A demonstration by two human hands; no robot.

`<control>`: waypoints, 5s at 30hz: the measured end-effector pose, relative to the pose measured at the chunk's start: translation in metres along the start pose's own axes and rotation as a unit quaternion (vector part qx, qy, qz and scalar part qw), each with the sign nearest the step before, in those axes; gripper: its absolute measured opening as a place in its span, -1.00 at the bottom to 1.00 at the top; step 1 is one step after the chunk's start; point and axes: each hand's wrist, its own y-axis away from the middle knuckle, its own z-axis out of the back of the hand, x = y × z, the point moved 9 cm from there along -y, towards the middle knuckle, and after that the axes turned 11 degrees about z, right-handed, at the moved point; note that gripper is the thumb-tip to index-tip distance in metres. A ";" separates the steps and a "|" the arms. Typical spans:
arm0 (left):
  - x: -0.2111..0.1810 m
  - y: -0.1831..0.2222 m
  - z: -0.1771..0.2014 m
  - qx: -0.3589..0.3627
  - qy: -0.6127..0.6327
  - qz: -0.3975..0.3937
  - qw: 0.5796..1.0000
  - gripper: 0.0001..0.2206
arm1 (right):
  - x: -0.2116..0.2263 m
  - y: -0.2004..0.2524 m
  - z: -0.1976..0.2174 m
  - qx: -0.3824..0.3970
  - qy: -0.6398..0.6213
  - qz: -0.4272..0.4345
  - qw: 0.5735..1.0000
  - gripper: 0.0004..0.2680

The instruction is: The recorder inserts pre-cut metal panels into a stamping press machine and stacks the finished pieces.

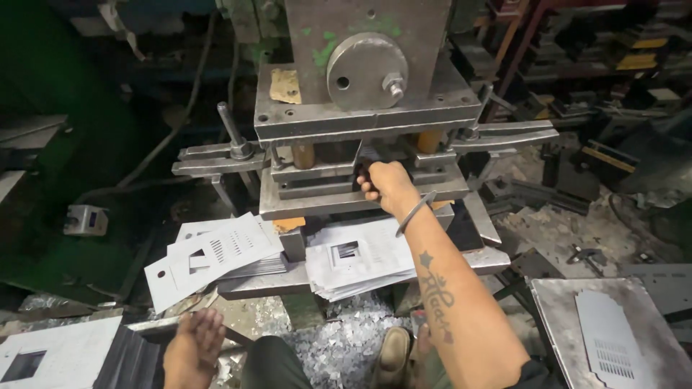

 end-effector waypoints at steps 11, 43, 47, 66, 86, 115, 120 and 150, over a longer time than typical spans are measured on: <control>-0.072 0.040 -0.009 -0.019 0.119 -0.115 0.986 -0.34 | 0.005 0.006 -0.002 -0.011 0.012 -0.006 1.000 -0.89; -0.088 0.126 -0.042 0.086 -0.031 -0.170 0.981 -0.60 | -0.134 0.208 0.068 -0.097 0.013 -0.062 0.993 -0.81; -0.045 0.146 -0.161 0.189 -0.057 -0.156 0.968 -0.61 | -0.102 0.211 0.037 -0.067 0.017 -0.028 0.997 -0.80; 0.021 0.102 -0.133 0.194 -0.110 -0.013 0.975 -0.57 | 0.008 0.008 0.003 -0.042 0.049 0.050 0.997 -0.87; -0.076 0.040 -0.004 0.002 0.006 -0.132 0.991 -0.64 | -0.008 0.002 0.009 -0.056 -0.013 -0.013 0.998 -0.88; -0.075 0.007 -0.014 0.032 -0.028 -0.127 0.991 -0.65 | -0.015 0.031 0.013 -0.021 -0.199 0.010 0.980 -0.91; -0.087 0.056 -0.007 0.006 -0.058 -0.082 0.995 -0.64 | -0.011 0.153 0.034 -0.065 -0.163 0.115 0.978 -0.89; 0.009 0.175 -0.276 0.372 0.007 -0.068 0.926 -0.58 | 0.000 0.034 0.005 -0.045 -0.032 0.075 0.996 -0.84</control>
